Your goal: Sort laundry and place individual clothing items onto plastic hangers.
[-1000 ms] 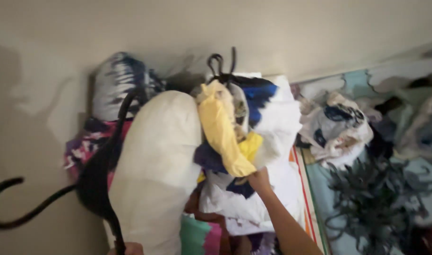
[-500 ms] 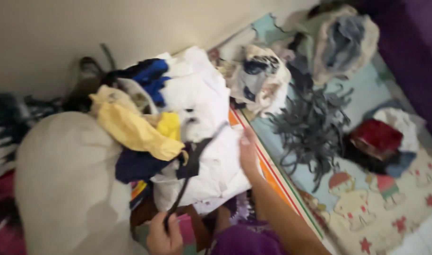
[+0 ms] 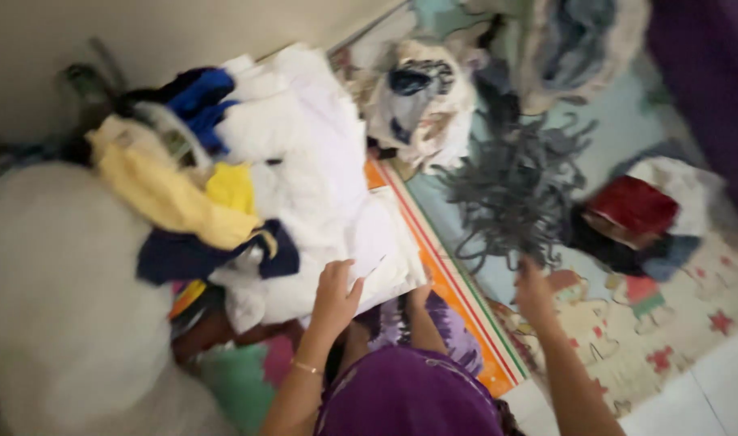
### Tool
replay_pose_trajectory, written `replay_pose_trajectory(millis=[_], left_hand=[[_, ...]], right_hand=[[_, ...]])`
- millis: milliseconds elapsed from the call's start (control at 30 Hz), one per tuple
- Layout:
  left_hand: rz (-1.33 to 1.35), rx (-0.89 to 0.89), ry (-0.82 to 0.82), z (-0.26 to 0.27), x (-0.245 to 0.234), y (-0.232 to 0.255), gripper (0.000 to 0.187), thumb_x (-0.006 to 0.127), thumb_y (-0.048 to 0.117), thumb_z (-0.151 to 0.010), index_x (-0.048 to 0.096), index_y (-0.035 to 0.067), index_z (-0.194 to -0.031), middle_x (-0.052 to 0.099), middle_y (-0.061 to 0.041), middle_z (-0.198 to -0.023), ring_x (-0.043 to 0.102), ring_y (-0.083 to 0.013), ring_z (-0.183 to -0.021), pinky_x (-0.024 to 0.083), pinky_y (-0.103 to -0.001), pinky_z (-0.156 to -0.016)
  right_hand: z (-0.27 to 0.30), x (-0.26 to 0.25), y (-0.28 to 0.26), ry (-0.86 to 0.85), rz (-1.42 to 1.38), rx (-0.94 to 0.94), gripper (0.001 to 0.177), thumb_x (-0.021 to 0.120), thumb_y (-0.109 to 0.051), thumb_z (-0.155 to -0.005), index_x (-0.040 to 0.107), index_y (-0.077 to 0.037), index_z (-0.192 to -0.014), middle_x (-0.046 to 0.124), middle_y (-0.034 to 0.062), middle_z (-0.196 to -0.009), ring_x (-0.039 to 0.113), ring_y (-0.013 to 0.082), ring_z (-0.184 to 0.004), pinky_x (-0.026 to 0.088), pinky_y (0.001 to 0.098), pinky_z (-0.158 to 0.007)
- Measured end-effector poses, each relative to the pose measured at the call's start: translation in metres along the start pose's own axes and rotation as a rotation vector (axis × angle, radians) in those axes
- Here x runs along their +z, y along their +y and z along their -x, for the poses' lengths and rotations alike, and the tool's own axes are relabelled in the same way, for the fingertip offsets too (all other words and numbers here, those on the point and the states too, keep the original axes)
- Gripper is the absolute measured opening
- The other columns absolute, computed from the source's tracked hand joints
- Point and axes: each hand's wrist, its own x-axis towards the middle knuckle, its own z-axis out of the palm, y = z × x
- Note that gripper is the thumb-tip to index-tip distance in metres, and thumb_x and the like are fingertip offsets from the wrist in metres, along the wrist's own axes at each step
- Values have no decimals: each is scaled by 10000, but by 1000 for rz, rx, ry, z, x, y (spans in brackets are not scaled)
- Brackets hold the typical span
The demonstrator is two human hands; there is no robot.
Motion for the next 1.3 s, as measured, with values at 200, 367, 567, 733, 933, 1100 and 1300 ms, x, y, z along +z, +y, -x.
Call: replay_pose_trajectory(millis=[200,367,567,733,933,1100,1300], left_hand=[[-41,-145,251,17,11,-56,332,722,142,-847,642,21,-1146,634,-209,-1140,583,-413,-1108,465,-474,-987],[-95,-193,579,-2,-26,-95,316,709,119,-884,626,-11,-1160,627,-225,-1119,584,-412,-1079,465,-480,-963],[-198,-383,968,-63,-67,-130,505,778,205,-863,541,-21,-1248,583,-227,-1175,494,-418,-1153,408,-503,-1016],[-187,-510,893,-95,-86,-135,878,864,350,-704,436,-34,-1369,531,-227,-1281,435,-440,-1250,385,-501,-1071],[0,-1084,1337,-65,-71,-172,978,910,466,-694,390,-74,-1322,479,-284,-1254,437,-437,-1192,367,-522,-1012],[315,-648,1213,-42,-64,-253,578,804,345,-836,595,-107,-1129,659,-259,-1172,641,-388,-1083,492,-457,-973],[411,-600,804,-6,-93,-224,412,671,277,-980,689,-130,-1046,757,-277,-1031,729,-355,-966,506,-429,-888]], right_hand=[[-73,-24,37,299,154,85,559,549,-87,-977,399,61,-1495,587,389,-1259,578,545,-1118,478,589,-924],[-139,20,122,162,962,-295,280,697,-224,-848,651,-136,-1110,601,434,-1276,643,502,-1002,535,483,-871],[-103,94,11,-46,161,-136,328,637,-176,-967,565,44,-1198,682,300,-1043,657,486,-986,523,529,-835],[-59,174,-40,-314,176,-367,416,641,-294,-997,595,-18,-1304,667,214,-1222,639,357,-1160,515,440,-1005],[12,193,-177,-511,-54,-365,464,660,-263,-944,598,-38,-1345,616,196,-1318,599,309,-1207,522,404,-953],[36,204,-218,-637,-97,-300,414,642,-272,-953,631,-77,-1318,632,147,-1315,625,264,-1198,559,379,-917],[44,187,-238,-675,-68,-241,397,633,-285,-963,655,-85,-1306,707,113,-1243,676,234,-1155,536,357,-957]])
